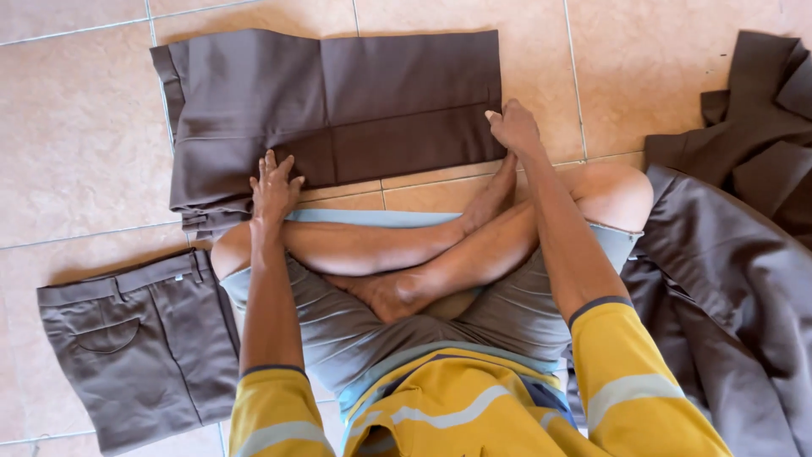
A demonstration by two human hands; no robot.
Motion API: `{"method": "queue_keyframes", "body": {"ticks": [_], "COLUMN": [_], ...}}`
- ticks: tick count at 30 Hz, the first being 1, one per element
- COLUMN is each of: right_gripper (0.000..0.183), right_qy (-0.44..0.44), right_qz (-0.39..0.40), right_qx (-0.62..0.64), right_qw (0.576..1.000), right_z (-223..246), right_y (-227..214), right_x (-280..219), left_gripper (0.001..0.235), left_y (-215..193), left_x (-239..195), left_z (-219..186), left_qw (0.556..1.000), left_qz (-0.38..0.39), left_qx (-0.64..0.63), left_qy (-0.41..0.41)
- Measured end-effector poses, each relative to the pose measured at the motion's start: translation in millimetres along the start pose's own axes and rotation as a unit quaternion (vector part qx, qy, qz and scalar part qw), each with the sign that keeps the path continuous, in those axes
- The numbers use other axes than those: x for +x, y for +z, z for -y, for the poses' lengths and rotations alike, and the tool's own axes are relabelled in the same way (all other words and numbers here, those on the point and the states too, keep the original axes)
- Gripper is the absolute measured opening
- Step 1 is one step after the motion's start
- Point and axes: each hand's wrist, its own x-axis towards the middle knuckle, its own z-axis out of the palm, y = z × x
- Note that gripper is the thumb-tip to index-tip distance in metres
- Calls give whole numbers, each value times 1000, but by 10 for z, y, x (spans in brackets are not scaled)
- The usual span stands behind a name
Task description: The person sits cross-legged on a tiled floor and folds brown trousers by hand. They smooth the fabric, fold the legs together, and then fold the garment into a compact rectangle, placing the finished item aside before repeating the process with another pair.
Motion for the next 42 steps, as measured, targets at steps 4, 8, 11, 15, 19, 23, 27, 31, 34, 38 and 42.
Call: {"method": "queue_keyframes", "body": {"ticks": [4,8,11,15,19,23,27,31,34,38,42], "right_gripper": [33,24,29,23,17,19,30,27,28,34,35], "right_qy": [91,105,86,52,36,-3,21,29,30,7,6], "right_qz": [-69,-138,-34,11,6,-125,-124,-142,-161,-127,-111], "right_qx": [138,151,152,142,125,7,55,29,26,18,22], "right_qw": [984,973,984,989,991,992,990,989,986,992,994], "right_z": [-285,-410,115,-191,-212,12,-151,-216,-205,-260,-221], "right_y": [363,373,83,323,358,178,192,215,166,200,178], "right_x": [326,524,42,268,318,219,289,291,282,348,316], "left_gripper": [60,58,56,47,39,34,40,46,38,20,17], "left_y": [12,332,296,577,281,199,370,444,475,657,577], "left_x": [-135,9,-47,178,76,38,138,202,218,340,293], "left_z": [-251,-124,-214,93,-240,-517,-449,-410,-390,-291,-344], "left_qw": [996,985,975,954,924,954,968,976,973,966,973], "left_qz": [-71,-146,-179,-252,-341,-266,-214,-160,-154,-172,-147], "left_qx": [52,89,113,118,171,58,45,46,49,36,7], "left_qy": [-13,-13,-73,-116,7,127,123,139,166,190,178]}}
